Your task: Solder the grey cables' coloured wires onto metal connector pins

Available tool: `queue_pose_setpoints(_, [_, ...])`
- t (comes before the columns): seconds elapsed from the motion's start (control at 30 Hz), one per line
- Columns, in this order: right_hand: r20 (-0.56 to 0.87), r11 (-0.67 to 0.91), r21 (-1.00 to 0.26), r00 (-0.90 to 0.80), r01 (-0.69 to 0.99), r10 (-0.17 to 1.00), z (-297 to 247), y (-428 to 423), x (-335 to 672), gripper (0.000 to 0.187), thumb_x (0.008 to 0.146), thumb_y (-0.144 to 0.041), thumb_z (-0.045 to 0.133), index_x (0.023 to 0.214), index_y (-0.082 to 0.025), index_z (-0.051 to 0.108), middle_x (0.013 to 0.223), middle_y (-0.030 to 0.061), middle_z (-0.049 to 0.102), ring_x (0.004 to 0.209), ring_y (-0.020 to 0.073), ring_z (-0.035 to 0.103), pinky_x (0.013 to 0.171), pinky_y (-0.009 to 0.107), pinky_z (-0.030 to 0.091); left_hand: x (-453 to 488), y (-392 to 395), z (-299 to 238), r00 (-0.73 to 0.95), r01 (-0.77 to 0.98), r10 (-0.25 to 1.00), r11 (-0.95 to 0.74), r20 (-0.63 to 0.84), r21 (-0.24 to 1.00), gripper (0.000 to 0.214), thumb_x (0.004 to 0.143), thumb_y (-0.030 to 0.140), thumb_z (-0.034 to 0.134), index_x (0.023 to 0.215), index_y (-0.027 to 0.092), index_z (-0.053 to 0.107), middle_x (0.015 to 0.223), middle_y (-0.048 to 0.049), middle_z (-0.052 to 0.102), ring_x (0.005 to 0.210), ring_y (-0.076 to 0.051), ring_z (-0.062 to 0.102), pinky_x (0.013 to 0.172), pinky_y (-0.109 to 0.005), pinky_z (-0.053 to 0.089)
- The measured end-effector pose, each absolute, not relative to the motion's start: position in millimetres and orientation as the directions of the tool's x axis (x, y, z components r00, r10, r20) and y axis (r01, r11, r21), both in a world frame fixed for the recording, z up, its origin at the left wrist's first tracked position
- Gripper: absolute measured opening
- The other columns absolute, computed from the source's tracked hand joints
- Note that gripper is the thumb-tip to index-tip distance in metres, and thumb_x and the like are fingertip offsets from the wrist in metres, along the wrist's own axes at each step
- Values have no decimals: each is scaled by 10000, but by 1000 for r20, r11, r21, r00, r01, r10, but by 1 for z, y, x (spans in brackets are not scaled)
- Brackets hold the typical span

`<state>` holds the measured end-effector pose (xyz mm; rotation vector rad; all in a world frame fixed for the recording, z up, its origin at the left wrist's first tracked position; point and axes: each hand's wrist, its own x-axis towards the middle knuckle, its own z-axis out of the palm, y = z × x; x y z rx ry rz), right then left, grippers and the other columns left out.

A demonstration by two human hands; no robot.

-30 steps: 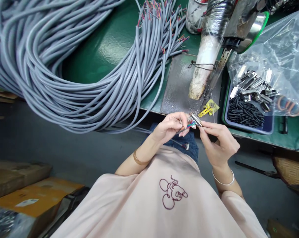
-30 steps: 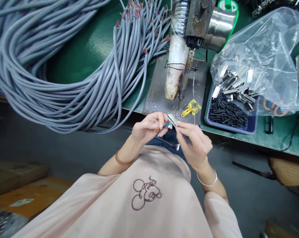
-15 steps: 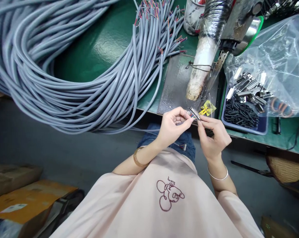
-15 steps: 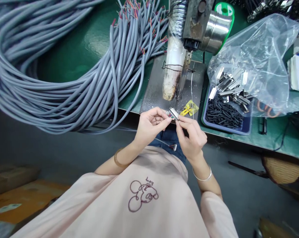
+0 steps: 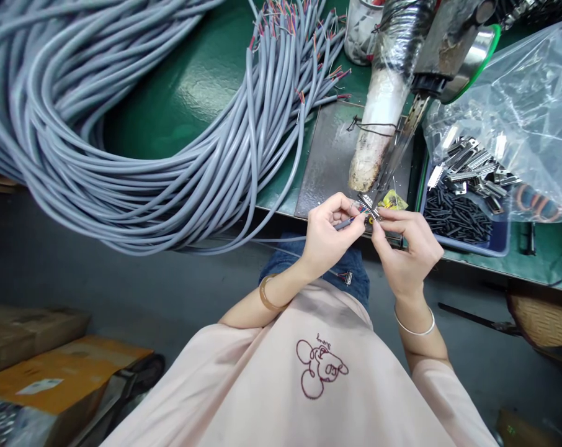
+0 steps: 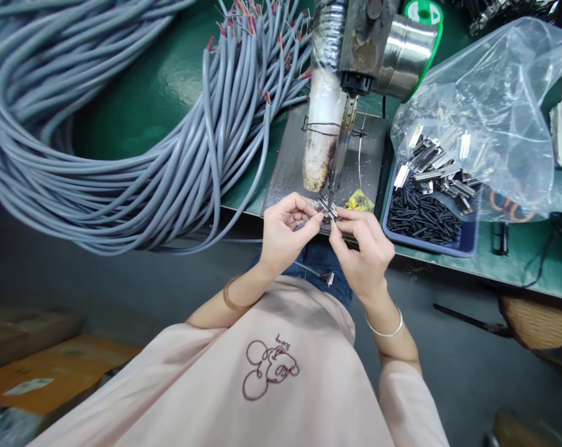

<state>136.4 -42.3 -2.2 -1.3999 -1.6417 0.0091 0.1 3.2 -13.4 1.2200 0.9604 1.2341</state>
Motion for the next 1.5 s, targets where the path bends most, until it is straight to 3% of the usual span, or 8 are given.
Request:
queue_pose_setpoints(0.3, [656, 366, -500, 68, 785, 751, 5, -39, 136, 177, 815, -81, 749, 855, -230, 661, 982, 13, 767, 908, 170, 743, 817, 316, 616, -2, 5, -4, 110, -143, 986, -112, 128, 983, 144, 778, 156, 718, 723, 142, 585, 734, 22, 614, 576, -31, 554, 535, -124, 461])
queue_pose_setpoints(0.63, [692, 415, -365, -56, 833, 720, -6, -44, 141, 216, 816, -62, 738, 898, -216, 612, 1007, 35, 780, 892, 147, 755, 778, 244, 607, -8, 4, -11, 229, -175, 973, 9, 31, 985, 156, 787, 152, 732, 730, 137, 587, 756, 3, 644, 646, -51, 603, 632, -149, 509])
queue_pose_setpoints(0.73, [694, 382, -431, 30, 817, 719, -6, -45, 139, 200, 822, -63, 735, 879, -221, 626, 958, 10, 779, 866, 141, 753, 767, 248, 608, -10, 2, -9, 231, -190, 973, 32, 13, 981, 125, 807, 173, 733, 808, 144, 611, 784, 6, 642, 618, -41, 573, 604, -145, 491])
queue_pose_setpoints(0.83, [603, 307, -618, 185, 724, 776, -5, -47, 137, 147, 841, -104, 727, 850, -226, 647, 906, -10, 768, 838, 148, 748, 719, 266, 615, -11, -1, -9, 237, -236, 971, 34, 23, 971, 129, 825, 217, 744, 846, 146, 638, 797, -1, 654, 592, -40, 560, 569, -151, 482])
queue_pose_setpoints(0.93, [524, 262, -715, 248, 649, 814, -5, -48, 136, 113, 853, -133, 723, 836, -225, 660, 905, -6, 764, 830, 158, 746, 690, 280, 618, -13, -4, -12, 267, -248, 960, -11, 80, 969, 134, 820, 237, 763, 793, 139, 676, 813, -32, 680, 704, -90, 642, 671, -196, 553])
queue_pose_setpoints(1.03, [597, 305, -625, 187, 719, 780, -5, -48, 136, 125, 857, -118, 716, 858, -231, 665, 916, -5, 772, 834, 160, 750, 726, 295, 619, -15, -4, -14, 257, -178, 953, -115, 159, 977, 103, 826, 218, 753, 777, 142, 703, 858, -59, 696, 812, -138, 679, 741, -241, 575])
queue_pose_setpoints(1.23, [638, 364, -535, 82, 762, 766, -3, -44, 137, 133, 866, -114, 703, 850, -233, 644, 941, 9, 771, 870, 171, 747, 801, 334, 611, -16, 1, -12, 229, 45, 916, -349, 331, 936, 71, 822, 119, 693, 765, 160, 685, 830, -37, 669, 688, -109, 592, 560, -199, 452])
queue_pose_setpoints(1.5, [642, 372, -529, 73, 763, 763, 0, -37, 138, 131, 847, -114, 730, 852, -231, 670, 951, 7, 769, 889, 171, 745, 811, 334, 614, -14, 7, -6, 232, 158, 890, -433, 393, 887, 100, 812, 71, 654, 763, 158, 648, 786, -24, 644, 688, -114, 571, 606, -223, 441])
